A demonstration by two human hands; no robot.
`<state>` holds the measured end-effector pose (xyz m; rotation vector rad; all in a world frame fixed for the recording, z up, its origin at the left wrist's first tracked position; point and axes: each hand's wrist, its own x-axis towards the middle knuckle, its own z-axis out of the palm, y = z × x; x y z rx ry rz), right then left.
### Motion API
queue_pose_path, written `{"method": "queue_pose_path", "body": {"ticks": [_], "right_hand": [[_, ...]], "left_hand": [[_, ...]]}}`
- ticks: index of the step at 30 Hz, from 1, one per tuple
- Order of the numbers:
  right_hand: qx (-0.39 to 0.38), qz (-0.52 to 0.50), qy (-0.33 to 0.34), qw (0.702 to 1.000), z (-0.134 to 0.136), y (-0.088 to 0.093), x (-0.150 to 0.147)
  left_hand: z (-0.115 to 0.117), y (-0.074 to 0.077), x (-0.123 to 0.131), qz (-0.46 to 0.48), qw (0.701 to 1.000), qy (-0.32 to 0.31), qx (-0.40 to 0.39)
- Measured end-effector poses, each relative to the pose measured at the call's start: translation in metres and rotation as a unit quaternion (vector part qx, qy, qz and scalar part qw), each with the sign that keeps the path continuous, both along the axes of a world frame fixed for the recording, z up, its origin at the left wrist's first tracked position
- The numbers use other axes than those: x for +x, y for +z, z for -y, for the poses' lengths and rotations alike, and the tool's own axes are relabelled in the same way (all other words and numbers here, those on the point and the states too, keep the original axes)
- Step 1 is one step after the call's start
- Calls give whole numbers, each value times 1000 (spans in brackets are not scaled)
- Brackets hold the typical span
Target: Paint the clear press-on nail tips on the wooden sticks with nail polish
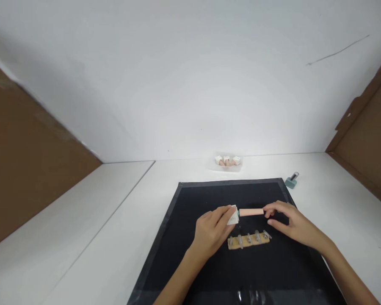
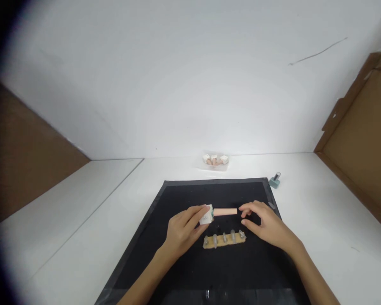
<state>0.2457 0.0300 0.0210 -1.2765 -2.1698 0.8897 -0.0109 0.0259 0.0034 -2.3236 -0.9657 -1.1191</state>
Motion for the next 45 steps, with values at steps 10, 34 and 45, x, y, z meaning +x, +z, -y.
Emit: {"method": "queue_pose_path", "body": {"ticks": [10, 34, 45], "right_hand": [[-102, 90, 104, 985, 2, 9, -6], [-102, 112, 68, 986, 3, 7, -10], [-149, 85, 62, 983, 1, 7, 0]], "left_hand": [[0, 1, 0, 1, 1000, 0, -5], [0, -2, -1, -4, 1000, -6, -11], [-1, 1, -1, -8, 1000, -7, -10]]}}
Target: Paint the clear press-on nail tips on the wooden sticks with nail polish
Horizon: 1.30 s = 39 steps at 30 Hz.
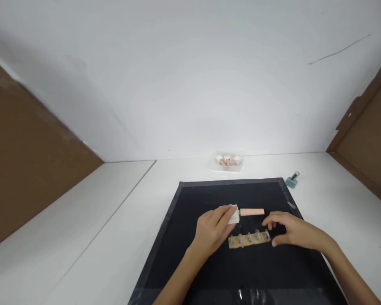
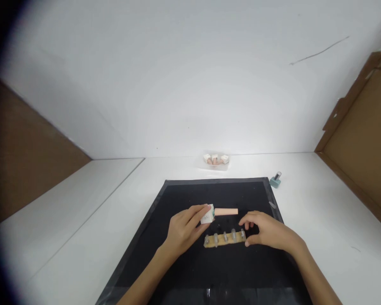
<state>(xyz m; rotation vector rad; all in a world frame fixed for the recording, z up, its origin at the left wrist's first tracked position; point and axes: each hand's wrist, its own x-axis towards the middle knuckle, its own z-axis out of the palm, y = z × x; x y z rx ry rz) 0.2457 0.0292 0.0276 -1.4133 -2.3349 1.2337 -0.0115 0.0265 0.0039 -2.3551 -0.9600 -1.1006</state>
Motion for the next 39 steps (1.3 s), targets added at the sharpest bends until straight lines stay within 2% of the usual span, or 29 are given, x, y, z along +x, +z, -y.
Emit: {"method": "queue_pose_path", "body": {"ticks": [5, 9, 14, 21, 26, 33, 39], "right_hand": [[98, -85, -52, 990, 2, 2, -2], [151, -162, -59, 973, 7, 1, -13], [193, -155, -97, 964, 12, -3, -23], [246, -178, -100, 947, 11, -3, -24], [238, -187, -92, 949, 12, -5, -25], [212, -138, -98, 962, 15, -6, -36], [295, -142, -115, 938, 17, -7, -35]], "left_hand": [[1, -2, 3, 40, 999, -13, -26], [3, 0, 4, 27, 999, -30, -21], [4, 6, 4, 12, 999, -33, -16], [4, 6, 3, 10, 999, -31, -9], [4, 4, 3, 7, 1000, -21, -4], [7, 9, 1, -20, 997, 10, 76], [5, 7, 2, 35, 998, 21, 57]]}}
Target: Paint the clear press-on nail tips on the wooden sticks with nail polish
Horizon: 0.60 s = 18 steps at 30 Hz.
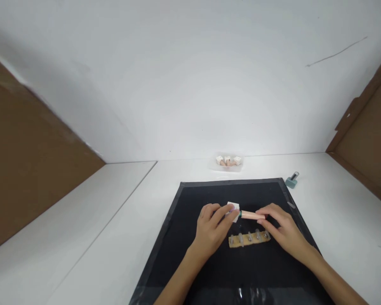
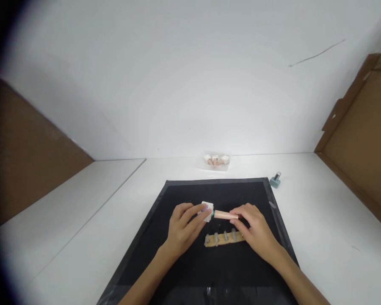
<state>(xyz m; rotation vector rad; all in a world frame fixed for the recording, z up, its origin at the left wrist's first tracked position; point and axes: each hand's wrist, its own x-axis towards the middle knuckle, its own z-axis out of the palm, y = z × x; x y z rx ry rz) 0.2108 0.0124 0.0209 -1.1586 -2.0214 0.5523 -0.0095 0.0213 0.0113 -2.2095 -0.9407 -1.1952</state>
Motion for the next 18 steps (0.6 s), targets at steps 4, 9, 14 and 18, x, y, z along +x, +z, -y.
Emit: {"method": "queue_pose_path", "body": {"ticks": [4, 9, 14, 18], "right_hand": [[53, -23, -42, 997, -2, -3, 9], [67, -50, -82, 993, -5, -2, 17], [86, -67, -93, 990, -4, 4, 18], [119, -87, -87, 985, -3, 3, 19]], "left_hand": [[-6, -3, -4, 79, 996, 25, -37], [-14, -2, -12, 132, 990, 45, -38], [-15, -4, -14, 120, 991, 46, -44], [-16, -9, -16, 106, 990, 59, -78]]}}
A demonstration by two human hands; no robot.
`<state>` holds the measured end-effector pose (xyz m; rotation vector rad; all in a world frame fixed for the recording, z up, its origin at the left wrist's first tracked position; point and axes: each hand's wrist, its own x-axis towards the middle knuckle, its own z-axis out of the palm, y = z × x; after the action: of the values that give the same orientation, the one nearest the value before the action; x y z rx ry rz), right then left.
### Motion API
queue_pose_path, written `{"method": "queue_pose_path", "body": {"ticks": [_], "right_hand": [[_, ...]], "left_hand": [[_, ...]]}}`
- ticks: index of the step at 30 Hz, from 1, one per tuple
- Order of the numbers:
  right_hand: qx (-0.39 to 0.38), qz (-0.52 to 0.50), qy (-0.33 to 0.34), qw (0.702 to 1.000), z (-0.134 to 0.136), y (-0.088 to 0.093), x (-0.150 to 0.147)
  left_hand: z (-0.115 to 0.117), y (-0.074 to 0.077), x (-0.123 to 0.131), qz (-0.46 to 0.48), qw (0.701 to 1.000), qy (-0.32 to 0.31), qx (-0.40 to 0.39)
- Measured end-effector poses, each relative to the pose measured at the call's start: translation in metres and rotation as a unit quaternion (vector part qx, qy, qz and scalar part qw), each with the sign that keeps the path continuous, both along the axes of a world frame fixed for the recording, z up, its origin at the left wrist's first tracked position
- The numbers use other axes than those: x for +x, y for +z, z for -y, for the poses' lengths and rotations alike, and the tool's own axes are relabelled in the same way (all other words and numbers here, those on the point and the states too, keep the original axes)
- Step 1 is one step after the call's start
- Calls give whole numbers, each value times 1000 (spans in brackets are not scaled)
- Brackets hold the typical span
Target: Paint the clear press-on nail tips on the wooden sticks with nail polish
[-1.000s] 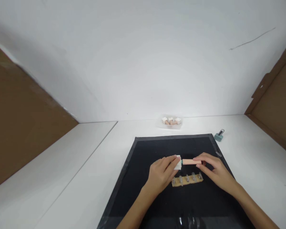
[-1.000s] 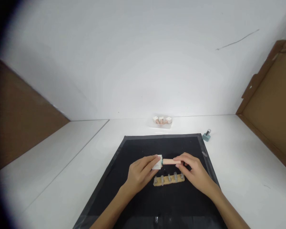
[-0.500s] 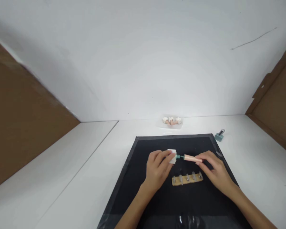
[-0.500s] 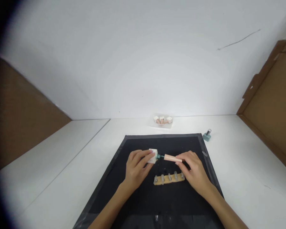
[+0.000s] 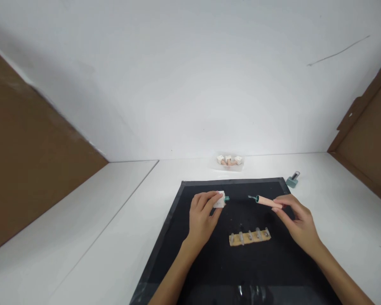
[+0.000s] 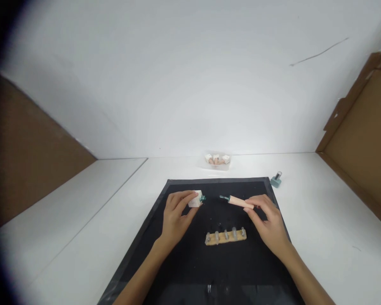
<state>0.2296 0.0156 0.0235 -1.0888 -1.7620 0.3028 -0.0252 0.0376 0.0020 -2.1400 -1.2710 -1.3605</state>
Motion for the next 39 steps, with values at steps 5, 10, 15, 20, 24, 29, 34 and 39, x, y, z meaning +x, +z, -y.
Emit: {"method": "queue_pose_path", "body": {"ticks": [5, 10, 15, 20, 24, 29, 34, 39], "right_hand": [[33, -13, 21, 999, 0, -2, 0], [52, -29, 20, 998, 1, 0, -1], [48, -22, 5, 999, 0, -1, -1], [67, -23, 16, 997, -1, -2, 0], [69, -17, 15, 997, -1, -2, 1], [71, -16, 12, 997, -1, -3, 1], [75, -13, 15, 997, -1, -1, 0], [83, -15, 15, 996, 0, 1, -1]], "left_hand": [[-3, -3, -2, 11, 999, 2, -46], [-4, -2, -8, 145, 976, -93, -130], [-3, 0, -12, 322, 889, -209, -248], [-2, 4, -10, 445, 801, -260, -303], [-2, 6, -8, 478, 772, -298, -294], [-1, 8, -7, 478, 771, -320, -274], [0, 10, -7, 472, 769, -339, -265], [0, 11, -6, 463, 780, -339, -248]]}}
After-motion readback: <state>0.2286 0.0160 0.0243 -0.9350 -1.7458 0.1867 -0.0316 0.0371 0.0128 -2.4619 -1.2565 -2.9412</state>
